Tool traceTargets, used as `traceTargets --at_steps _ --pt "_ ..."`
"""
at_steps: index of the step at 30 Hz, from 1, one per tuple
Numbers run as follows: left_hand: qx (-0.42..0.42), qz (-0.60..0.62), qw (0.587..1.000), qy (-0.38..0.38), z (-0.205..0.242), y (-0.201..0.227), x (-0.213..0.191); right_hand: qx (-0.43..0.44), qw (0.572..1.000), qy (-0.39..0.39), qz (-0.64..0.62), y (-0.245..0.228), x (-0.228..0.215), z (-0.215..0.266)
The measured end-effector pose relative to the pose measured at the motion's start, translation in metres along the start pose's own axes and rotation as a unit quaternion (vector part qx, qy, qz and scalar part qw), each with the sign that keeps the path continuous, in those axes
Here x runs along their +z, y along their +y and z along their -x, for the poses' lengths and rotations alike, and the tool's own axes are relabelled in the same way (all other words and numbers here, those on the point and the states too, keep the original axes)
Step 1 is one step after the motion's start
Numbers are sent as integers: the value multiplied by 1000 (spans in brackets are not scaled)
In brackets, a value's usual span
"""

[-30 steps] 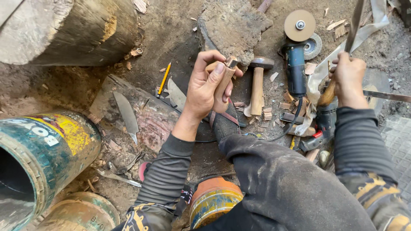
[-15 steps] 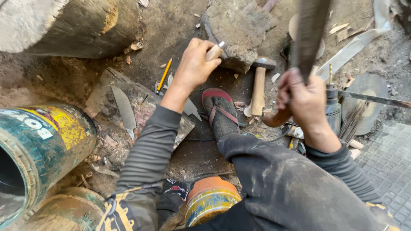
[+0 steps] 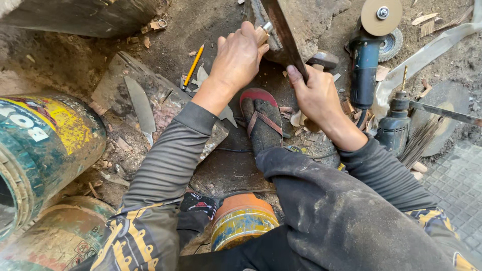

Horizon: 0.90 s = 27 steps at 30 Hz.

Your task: The person shapes a small wooden handle by grinding it on a bench grinder, hammering the metal ferrule, and smoothing the surface with a file and angle grinder. The person repeatedly switches between tools to refine the shape and finish.

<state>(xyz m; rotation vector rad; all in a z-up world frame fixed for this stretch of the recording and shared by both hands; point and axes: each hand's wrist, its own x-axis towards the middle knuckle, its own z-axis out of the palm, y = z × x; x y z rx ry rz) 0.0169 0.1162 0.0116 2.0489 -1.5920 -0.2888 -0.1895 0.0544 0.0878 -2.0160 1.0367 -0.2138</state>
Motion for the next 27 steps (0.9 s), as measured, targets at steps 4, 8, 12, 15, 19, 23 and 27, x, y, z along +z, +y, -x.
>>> traceTargets --at_steps 4,8,12,15,19,23,27 --pt "-13 0 1000 -28 -1 1 1 6 1000 -14 11 -5 4 -8" --pt "-7 14 999 -44 -3 -1 -5 0 1000 -13 26 -16 8 -11" --pt "7 10 999 -51 -4 -2 -7 3 998 -12 70 -20 10 -13" --pt "21 6 999 -41 -4 -3 -3 -13 998 -30 57 -15 12 -16" --pt "15 10 998 -53 -4 -9 3 -6 994 -28 110 -6 19 -20" --pt "72 -4 997 -42 -8 -14 0 10 959 -37 281 -5 15 -33" --pt "21 -11 992 -127 -4 -2 -1 -74 920 13 383 2 -8 -36"
